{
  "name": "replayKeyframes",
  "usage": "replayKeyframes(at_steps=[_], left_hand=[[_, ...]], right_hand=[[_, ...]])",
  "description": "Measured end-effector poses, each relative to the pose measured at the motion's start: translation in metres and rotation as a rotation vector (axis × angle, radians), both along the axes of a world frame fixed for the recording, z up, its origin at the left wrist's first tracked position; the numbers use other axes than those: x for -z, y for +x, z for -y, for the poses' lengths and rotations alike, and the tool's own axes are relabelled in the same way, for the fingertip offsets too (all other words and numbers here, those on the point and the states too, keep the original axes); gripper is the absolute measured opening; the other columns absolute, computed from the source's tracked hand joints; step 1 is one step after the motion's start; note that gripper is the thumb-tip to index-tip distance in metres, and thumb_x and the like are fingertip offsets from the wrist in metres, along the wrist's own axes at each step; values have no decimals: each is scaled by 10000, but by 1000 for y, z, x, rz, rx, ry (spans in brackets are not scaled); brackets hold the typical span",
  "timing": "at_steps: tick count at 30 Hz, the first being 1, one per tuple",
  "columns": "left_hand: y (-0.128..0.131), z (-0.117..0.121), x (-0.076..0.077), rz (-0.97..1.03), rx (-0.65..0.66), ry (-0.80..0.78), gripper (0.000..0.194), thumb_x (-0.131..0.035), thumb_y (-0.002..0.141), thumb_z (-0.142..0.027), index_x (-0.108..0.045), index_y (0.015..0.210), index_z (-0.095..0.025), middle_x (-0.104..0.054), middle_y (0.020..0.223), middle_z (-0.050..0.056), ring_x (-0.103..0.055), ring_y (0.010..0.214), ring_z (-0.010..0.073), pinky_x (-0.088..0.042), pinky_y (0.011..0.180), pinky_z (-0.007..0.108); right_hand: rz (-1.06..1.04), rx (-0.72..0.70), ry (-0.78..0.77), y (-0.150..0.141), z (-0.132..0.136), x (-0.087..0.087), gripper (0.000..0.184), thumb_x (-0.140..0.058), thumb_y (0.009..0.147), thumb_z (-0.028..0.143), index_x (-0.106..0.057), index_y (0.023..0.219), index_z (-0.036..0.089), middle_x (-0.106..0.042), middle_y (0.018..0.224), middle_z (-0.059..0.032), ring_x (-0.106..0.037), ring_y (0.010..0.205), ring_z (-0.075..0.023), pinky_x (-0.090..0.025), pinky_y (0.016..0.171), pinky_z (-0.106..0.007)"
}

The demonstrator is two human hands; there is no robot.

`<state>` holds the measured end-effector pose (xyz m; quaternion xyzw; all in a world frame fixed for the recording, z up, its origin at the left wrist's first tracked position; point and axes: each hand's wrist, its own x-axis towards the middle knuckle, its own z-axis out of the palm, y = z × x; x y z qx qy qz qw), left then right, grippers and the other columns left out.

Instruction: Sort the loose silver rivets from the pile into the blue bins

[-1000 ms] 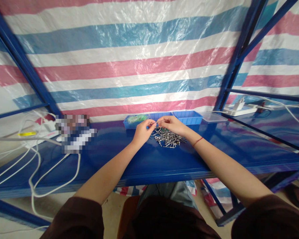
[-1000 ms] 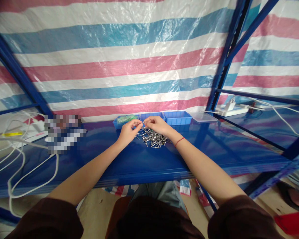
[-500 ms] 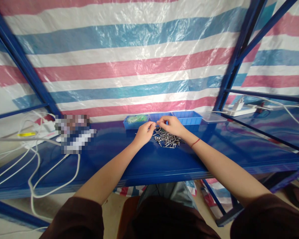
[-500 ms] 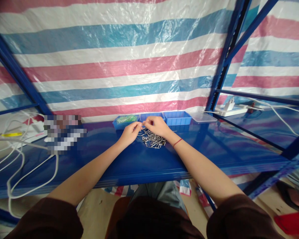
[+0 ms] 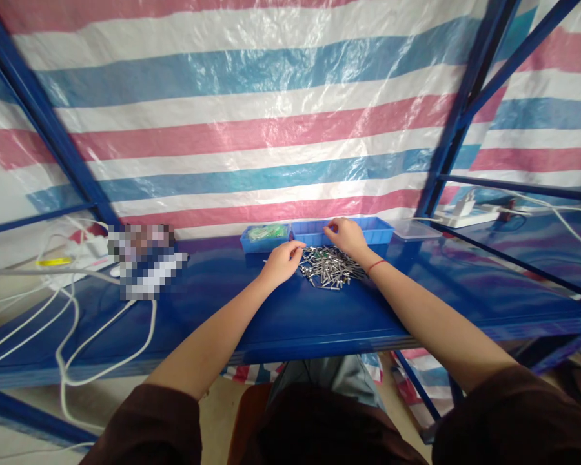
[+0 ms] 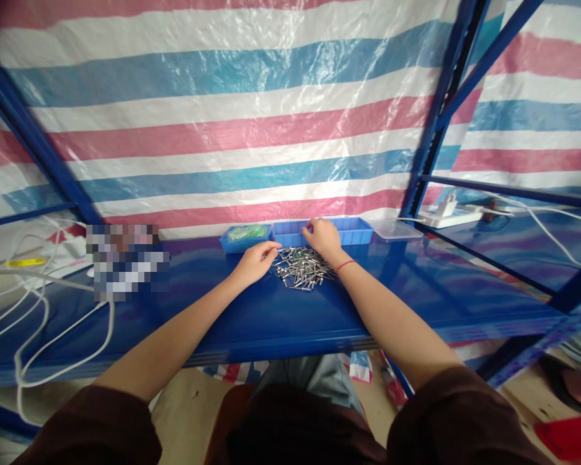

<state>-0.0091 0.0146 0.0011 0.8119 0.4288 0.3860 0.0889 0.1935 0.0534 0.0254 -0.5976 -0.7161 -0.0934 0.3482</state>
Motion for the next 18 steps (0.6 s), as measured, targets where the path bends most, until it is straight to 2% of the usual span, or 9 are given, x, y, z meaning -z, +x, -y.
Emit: replayKeyframes(at_steps=[3, 6, 8, 12, 18], left_hand=[[-1, 0, 1, -49, 27, -3, 255, -458, 848, -200, -643, 1022, -183, -691, 974, 43, -631, 845, 163, -486, 837, 296], [-1, 1, 1, -81, 60, 0, 258, -463, 841, -194, -646, 1023, -187, -690, 973, 39, -630, 850, 158, -484, 843, 291], [-1, 3, 0, -97, 65, 1, 254, -463, 839, -194, -654, 1007, -188, -689, 981, 42, -628, 866, 161, -481, 849, 294], [-1, 4, -2, -119, 66, -5, 255, -455, 838, -191, -671, 974, -188, -691, 963, 46, -632, 849, 167, -485, 832, 298], [-2, 2, 0, -131, 88, -9, 259, -447, 841, -193, -678, 958, -188, -694, 971, 45, -633, 864, 168, -478, 831, 296]], right_hand=[[70, -188, -72, -2, 10, -6, 207, -498, 754, 206, -690, 805, 149, -695, 823, -84, -603, 748, -183, -420, 700, -269], [115, -448, -266, -3, 20, -9, 211, -503, 701, 156, -701, 772, 162, -701, 785, -35, -599, 706, -149, -422, 678, -241], [117, -567, -385, -3, 24, -9, 234, -490, 687, 144, -710, 765, 169, -706, 780, -20, -605, 702, -143, -425, 663, -234], [149, -626, -459, -5, 28, -4, 224, -518, 674, 169, -728, 751, 176, -712, 757, -23, -606, 669, -155, -416, 614, -248], [195, -703, -433, -9, 25, 1, 209, -554, 689, 186, -736, 791, 184, -714, 763, -27, -598, 642, -149, -405, 614, -255]])
